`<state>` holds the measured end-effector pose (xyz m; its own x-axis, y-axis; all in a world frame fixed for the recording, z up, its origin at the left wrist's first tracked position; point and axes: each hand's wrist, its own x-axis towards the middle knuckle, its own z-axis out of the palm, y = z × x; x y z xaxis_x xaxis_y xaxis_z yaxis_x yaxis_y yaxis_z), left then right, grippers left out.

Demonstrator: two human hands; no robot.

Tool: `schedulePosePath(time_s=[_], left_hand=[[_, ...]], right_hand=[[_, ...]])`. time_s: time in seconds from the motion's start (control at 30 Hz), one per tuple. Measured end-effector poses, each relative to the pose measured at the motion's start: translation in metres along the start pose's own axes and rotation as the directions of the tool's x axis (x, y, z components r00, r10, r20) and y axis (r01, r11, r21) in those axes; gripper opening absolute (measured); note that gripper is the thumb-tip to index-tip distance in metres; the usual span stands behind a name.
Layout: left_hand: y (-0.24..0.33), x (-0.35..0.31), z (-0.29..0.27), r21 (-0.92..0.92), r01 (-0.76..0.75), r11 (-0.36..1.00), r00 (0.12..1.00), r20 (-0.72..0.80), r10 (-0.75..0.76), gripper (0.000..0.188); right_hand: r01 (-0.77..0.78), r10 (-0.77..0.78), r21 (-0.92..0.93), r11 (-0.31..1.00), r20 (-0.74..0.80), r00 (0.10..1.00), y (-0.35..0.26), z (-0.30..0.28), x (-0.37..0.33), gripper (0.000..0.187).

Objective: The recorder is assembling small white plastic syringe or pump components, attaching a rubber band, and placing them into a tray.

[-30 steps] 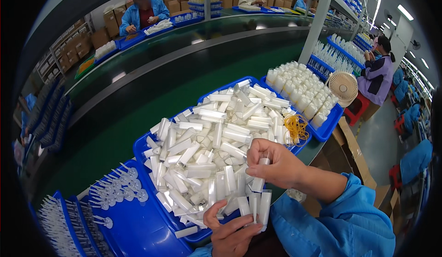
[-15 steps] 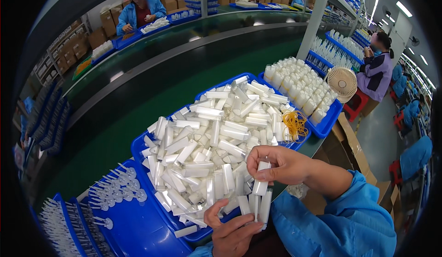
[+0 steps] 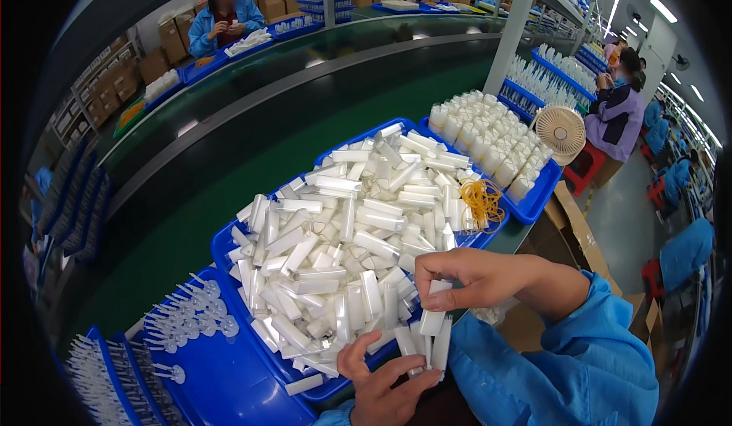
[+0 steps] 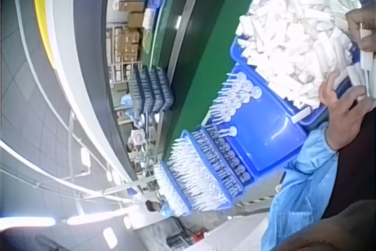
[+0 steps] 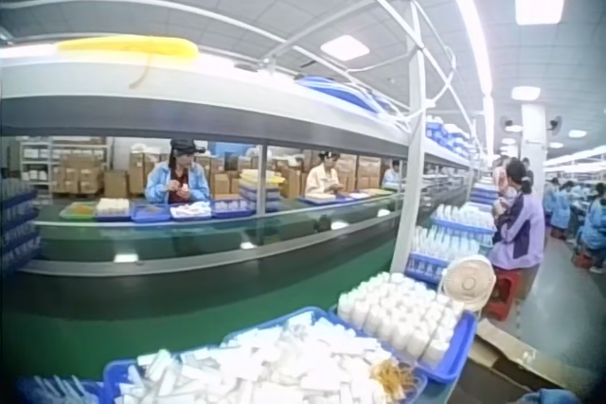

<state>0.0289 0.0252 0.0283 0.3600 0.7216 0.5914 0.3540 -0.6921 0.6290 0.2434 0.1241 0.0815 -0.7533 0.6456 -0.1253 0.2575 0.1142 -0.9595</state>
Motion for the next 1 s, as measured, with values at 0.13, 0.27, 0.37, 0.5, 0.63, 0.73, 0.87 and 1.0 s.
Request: schedulePosePath(time_s=[0.13,0.27,0.37,0.5,0.63,0.73,0.87,1.0], left_hand=[[0.004,0.005,-0.001,0.03,-0.035,0.999,0.999,0.041,0.034,0.011],[0.003,0.001,-0.002,0.023,-0.018,1.0,0.999,0.038,0.017,0.011],[0.0,0.002,0.001,-0.003,-0.041,0.999,0.999,-0.037,0.041,0.008],[0.002,-0.001,0.005,0.099,0.034,0.994,0.988,-0.152,-0.019,0.03],[-0.006,-0.018,0.018,-0.33,0.172,0.928,0.939,-0.231,-0.256,0.073],[0.021,0.003,0.006,-0.916,0.329,0.229,0.84,0.173,-0.514,0.1],[0.004,0.003,0.028,-0.812,0.476,0.337,0.871,0.381,-0.312,0.081],[-0.015,-0.008,0.008,-0.689,0.709,0.15,0.705,0.693,-0.151,0.069]], right_hand=[[0.039,-0.055,0.1,0.994,0.163,0.985,0.005,-0.008,-0.004,0.019],[0.028,-0.022,-0.083,0.996,0.072,0.997,-0.001,0.0,-0.001,0.019],[0.082,-0.076,-0.063,0.995,0.098,0.992,0.001,0.008,-0.001,0.019],[0.181,-0.166,-0.174,0.968,0.097,0.981,0.004,0.031,-0.005,0.016],[0.284,-0.268,-0.257,0.924,0.096,0.959,-0.012,0.034,-0.009,0.009],[0.495,-0.475,-0.28,0.823,0.139,0.869,-0.014,0.044,-0.012,0.01],[0.71,-0.735,-0.354,0.609,0.085,0.673,-0.016,0.068,0.003,0.018],[0.602,-0.65,-0.432,0.672,0.046,0.759,-0.009,0.059,-0.011,0.018]])
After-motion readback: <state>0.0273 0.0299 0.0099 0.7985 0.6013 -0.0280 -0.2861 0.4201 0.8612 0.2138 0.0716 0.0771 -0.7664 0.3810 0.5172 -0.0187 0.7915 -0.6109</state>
